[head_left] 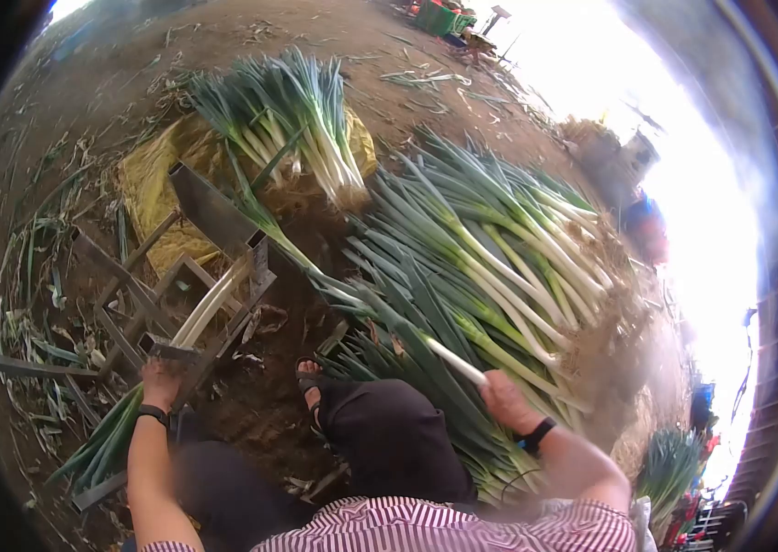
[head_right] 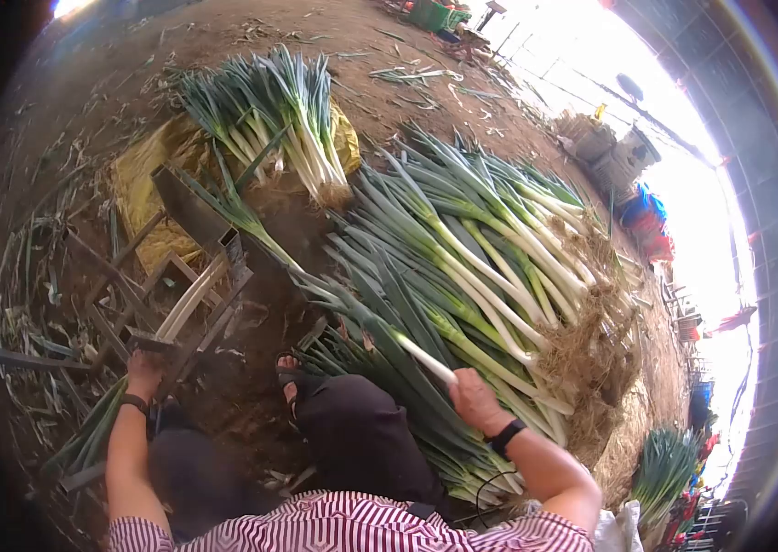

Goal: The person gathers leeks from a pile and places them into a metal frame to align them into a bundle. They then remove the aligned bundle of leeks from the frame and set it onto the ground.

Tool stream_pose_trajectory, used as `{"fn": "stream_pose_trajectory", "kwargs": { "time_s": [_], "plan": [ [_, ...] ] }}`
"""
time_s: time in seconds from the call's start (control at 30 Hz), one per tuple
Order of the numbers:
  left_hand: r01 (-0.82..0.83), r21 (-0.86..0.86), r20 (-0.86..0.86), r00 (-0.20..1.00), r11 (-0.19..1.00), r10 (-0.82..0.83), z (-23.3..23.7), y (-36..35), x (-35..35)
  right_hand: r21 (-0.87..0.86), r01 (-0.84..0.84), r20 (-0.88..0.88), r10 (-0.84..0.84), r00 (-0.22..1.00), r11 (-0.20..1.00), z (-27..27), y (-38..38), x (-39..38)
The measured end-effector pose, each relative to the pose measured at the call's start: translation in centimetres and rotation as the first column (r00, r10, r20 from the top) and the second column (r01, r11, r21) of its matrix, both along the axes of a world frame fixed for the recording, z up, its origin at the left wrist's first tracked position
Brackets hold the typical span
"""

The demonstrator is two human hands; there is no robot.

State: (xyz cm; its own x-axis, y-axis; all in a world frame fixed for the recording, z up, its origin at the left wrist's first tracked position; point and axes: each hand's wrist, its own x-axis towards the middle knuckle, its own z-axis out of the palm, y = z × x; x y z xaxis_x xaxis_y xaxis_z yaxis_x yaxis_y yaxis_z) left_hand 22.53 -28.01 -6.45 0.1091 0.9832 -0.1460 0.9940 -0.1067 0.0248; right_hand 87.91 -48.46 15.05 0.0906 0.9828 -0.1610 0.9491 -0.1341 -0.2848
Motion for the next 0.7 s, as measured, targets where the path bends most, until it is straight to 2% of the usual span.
{"fn": "stream_pose_trajectory", "kwargs": {
  "time_s": [0.03,0.07,0.1,0.13,0.17,0.2,0.23,0.27,0.33,0.37,0.4,0.43,0.5,0.57,0.63,0.67,0.7],
  "plan": [
    [0.01,0.073,-0.015,1.0,0.997,-0.009,-1.2,-0.1,-0.5,0.01,-0.087,0.004,0.087,0.996,0.996,2.2,1.0,0.7],
    [-0.023,-0.026,0.007,1.0,0.999,0.023,0.2,-0.1,0.0,-0.003,-0.036,-0.011,0.036,0.999,0.999,5.4,1.9,0.6],
    [-0.052,-0.124,0.03,0.998,0.991,0.056,3.6,0.0,1.5,-0.103,-0.042,0.054,0.048,0.997,0.994,9.7,3.3,0.5],
    [-0.077,-0.22,0.051,0.995,0.973,0.09,5.5,0.1,2.4,-0.175,-0.043,0.233,0.084,0.969,0.984,13.6,4.8,-0.1],
    [-0.055,-0.168,0.038,0.997,0.984,0.062,3.9,0.2,1.8,-0.013,-0.187,0.339,0.181,0.923,0.982,17.1,5.3,-0.4],
    [-0.034,-0.114,0.023,0.999,0.993,0.037,1.1,0.3,0.5,-0.106,-0.098,0.363,0.13,0.923,0.99,19.3,6.8,0.7],
    [-0.016,-0.061,0.006,1.0,0.998,0.016,-0.5,0.4,-0.1,0.006,-0.168,0.374,0.153,0.915,0.986,22.4,7.3,0.5],
    [-0.04,-0.081,0.035,0.998,0.996,0.043,0.1,0.4,0.3,0.116,-0.236,0.394,0.174,0.903,0.965,25.4,7.8,0.3],
    [-0.086,-0.116,0.096,0.991,0.99,0.098,2.5,0.5,1.4,0.0,-0.181,0.593,0.146,0.792,0.983,30.6,9.6,2.0],
    [-0.095,-0.084,0.122,0.987,0.992,0.105,2.2,0.5,1.4,-0.034,-0.099,0.766,0.09,0.636,0.994,32.4,10.7,4.1],
    [-0.105,-0.051,0.149,0.983,0.993,0.111,1.6,0.3,1.2,0.058,-0.21,0.771,0.09,0.63,0.976,34.8,11.0,5.8],
    [-0.116,-0.017,0.176,0.977,0.993,0.117,0.9,0.2,0.9,0.109,-0.152,0.749,0.02,0.663,0.982,37.3,11.7,5.2],
    [-0.134,-0.067,0.212,0.967,0.989,0.145,0.7,0.3,1.0,0.248,-0.228,0.625,0.024,0.78,0.942,42.9,12.4,4.5],
    [-0.141,-0.08,0.243,0.957,0.987,0.157,1.7,0.0,1.2,0.367,-0.317,0.534,0.081,0.842,0.874,46.4,11.9,0.0],
    [-0.146,-0.159,0.239,0.954,0.976,0.182,2.6,0.4,1.5,0.486,-0.248,0.386,0.049,0.921,0.838,46.8,12.7,-0.7],
    [-0.15,-0.046,0.244,0.957,0.988,0.157,3.6,-0.1,2.0,0.527,-0.204,0.32,0.03,0.947,0.825,46.2,13.6,-0.6],
    [-0.144,-0.054,0.292,0.944,0.988,0.153,4.5,0.5,2.8,0.557,-0.163,0.318,-0.028,0.948,0.814,45.0,15.6,0.6]
  ]
}}
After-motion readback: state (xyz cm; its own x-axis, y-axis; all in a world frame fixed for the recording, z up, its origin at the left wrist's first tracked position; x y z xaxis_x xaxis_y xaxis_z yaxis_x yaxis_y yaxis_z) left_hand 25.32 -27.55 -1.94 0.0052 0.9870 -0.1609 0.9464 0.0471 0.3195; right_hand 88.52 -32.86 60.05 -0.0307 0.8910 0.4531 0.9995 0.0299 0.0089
